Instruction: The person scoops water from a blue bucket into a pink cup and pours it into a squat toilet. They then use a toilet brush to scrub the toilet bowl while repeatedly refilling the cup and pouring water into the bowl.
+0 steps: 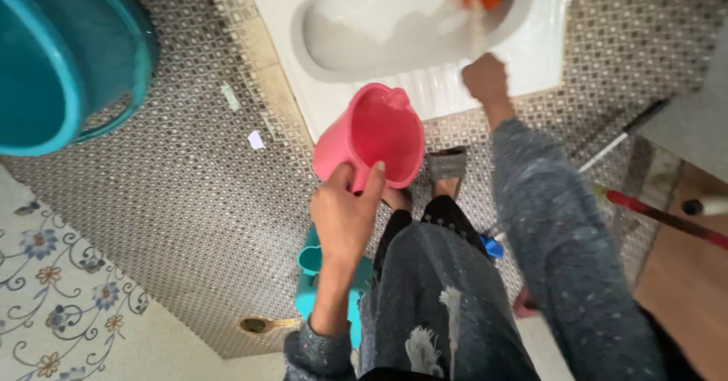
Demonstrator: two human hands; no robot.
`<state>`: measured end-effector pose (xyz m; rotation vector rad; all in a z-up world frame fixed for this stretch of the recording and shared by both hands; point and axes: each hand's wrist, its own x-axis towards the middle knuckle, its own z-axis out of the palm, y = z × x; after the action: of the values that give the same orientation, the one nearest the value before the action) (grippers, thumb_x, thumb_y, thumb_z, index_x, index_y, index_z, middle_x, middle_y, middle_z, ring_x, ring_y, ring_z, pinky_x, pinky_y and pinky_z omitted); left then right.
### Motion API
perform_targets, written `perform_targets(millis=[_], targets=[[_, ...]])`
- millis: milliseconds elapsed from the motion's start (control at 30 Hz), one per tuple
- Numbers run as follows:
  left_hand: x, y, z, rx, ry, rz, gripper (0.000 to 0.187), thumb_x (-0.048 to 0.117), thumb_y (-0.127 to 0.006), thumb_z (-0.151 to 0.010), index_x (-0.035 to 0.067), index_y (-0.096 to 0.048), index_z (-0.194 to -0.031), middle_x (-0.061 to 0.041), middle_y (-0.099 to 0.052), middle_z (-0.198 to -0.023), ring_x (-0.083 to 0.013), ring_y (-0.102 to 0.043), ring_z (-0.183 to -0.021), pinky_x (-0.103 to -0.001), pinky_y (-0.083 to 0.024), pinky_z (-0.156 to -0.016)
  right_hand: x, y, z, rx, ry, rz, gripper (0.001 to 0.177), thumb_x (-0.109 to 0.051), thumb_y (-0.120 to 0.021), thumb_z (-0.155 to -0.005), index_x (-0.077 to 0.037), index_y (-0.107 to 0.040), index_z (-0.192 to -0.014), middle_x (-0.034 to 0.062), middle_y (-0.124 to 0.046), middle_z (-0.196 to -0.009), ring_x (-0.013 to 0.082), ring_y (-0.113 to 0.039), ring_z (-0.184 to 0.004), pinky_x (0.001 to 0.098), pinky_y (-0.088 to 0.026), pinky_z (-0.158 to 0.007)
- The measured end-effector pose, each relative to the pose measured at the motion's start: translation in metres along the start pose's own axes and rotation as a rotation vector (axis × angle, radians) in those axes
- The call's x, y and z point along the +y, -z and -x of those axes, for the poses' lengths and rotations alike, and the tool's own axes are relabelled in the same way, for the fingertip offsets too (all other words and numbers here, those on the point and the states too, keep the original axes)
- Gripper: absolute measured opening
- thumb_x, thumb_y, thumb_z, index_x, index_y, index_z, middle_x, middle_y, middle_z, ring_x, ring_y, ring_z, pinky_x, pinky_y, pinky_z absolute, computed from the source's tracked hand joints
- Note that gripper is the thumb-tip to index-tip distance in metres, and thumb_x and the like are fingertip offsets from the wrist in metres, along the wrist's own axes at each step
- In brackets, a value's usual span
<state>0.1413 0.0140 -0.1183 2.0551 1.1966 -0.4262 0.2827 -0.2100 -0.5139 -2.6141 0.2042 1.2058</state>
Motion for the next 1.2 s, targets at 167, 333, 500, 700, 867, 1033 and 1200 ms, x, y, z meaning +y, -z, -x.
perform_targets(millis=[167, 333, 500, 700, 867, 1033, 1200], targets=[[0.001, -0.008, 0.006, -0.019, 0.049, 0.022, 0.048, 0.042, -0.075, -0.088, 0.001, -0.058, -0.071, -0.022, -0.060, -0.064, -0.0431, -0.060, -0.059, -0.049, -0.045, -0.056, 0.016, -0.008, 0.037, -0.139, 0.142, 0.133, 0.044, -0.031, -0.059, -0.097, 0.011, -0.064, -0.112, 0.0346, -0.071, -0.102, 0.0502, -0.069, -0.102, 0.0561, -0.053, -0.096], [0.011, -0.016, -0.004, -0.002, 0.012, 0.020, 0.047, 0.045, -0.075, -0.086, 0.002, -0.062, -0.073, -0.022, -0.064, -0.067, -0.0436, -0.066, -0.065, -0.050, -0.049, -0.059, 0.012, 0.009, 0.097, -0.235, 0.052, 0.154, 0.059, -0.041, -0.064, -0.092, 0.008, -0.055, -0.123, 0.0362, -0.067, -0.110, 0.0506, -0.066, -0.104, 0.0550, -0.052, -0.093], [0.009, -0.030, -0.009, -0.017, 0.017, -0.017, 0.046, 0.046, -0.074, -0.086, 0.003, -0.063, -0.074, -0.022, -0.066, -0.068, -0.0446, -0.066, -0.067, -0.052, -0.050, -0.061, -0.019, 0.022, 0.044, -0.049, -0.056, 0.019, 0.048, -0.030, -0.062, -0.089, 0.009, -0.062, -0.117, 0.0339, -0.067, -0.115, 0.0476, -0.066, -0.109, 0.0500, -0.054, -0.096], [0.022, -0.013, -0.008, 0.029, -0.040, -0.056, 0.047, 0.046, -0.075, -0.086, 0.002, -0.062, -0.073, -0.023, -0.066, -0.068, -0.0452, -0.066, -0.067, -0.052, -0.050, -0.062, 0.009, 0.013, 0.095, -0.234, 0.116, 0.155, 0.060, -0.035, -0.064, -0.092, 0.014, -0.054, -0.124, 0.0401, -0.065, -0.113, 0.0526, -0.064, -0.108, 0.0534, -0.050, -0.099], [0.013, -0.006, 0.004, 0.027, -0.059, -0.108, 0.046, 0.044, -0.075, -0.086, 0.002, -0.061, -0.072, -0.023, -0.064, -0.065, -0.0448, -0.065, -0.064, -0.052, -0.050, -0.060, 0.007, 0.026, 0.031, -0.042, 0.034, 0.135, 0.050, -0.032, -0.062, -0.092, 0.010, -0.060, -0.117, 0.0340, -0.067, -0.114, 0.0500, -0.064, -0.108, 0.0545, -0.051, -0.095], [-0.001, -0.003, 0.010, 0.028, -0.019, -0.053, 0.047, 0.042, -0.076, -0.087, 0.002, -0.059, -0.072, -0.023, -0.062, -0.066, -0.0450, -0.064, -0.065, -0.051, -0.049, -0.058, 0.005, 0.052, 0.003, -0.186, -0.097, 0.043, 0.043, -0.028, -0.060, -0.090, 0.008, -0.065, -0.111, 0.0330, -0.070, -0.107, 0.0465, -0.070, -0.103, 0.0530, -0.056, -0.095], [0.001, 0.003, 0.009, 0.036, 0.040, -0.001, 0.046, 0.041, -0.076, -0.086, 0.001, -0.058, -0.071, -0.022, -0.061, -0.064, -0.0443, -0.062, -0.062, -0.050, -0.047, -0.056, 0.009, 0.019, 0.086, -0.189, 0.093, 0.237, 0.056, -0.037, -0.067, -0.090, 0.009, -0.056, -0.120, 0.0367, -0.065, -0.108, 0.0513, -0.064, -0.103, 0.0556, -0.051, -0.092]])
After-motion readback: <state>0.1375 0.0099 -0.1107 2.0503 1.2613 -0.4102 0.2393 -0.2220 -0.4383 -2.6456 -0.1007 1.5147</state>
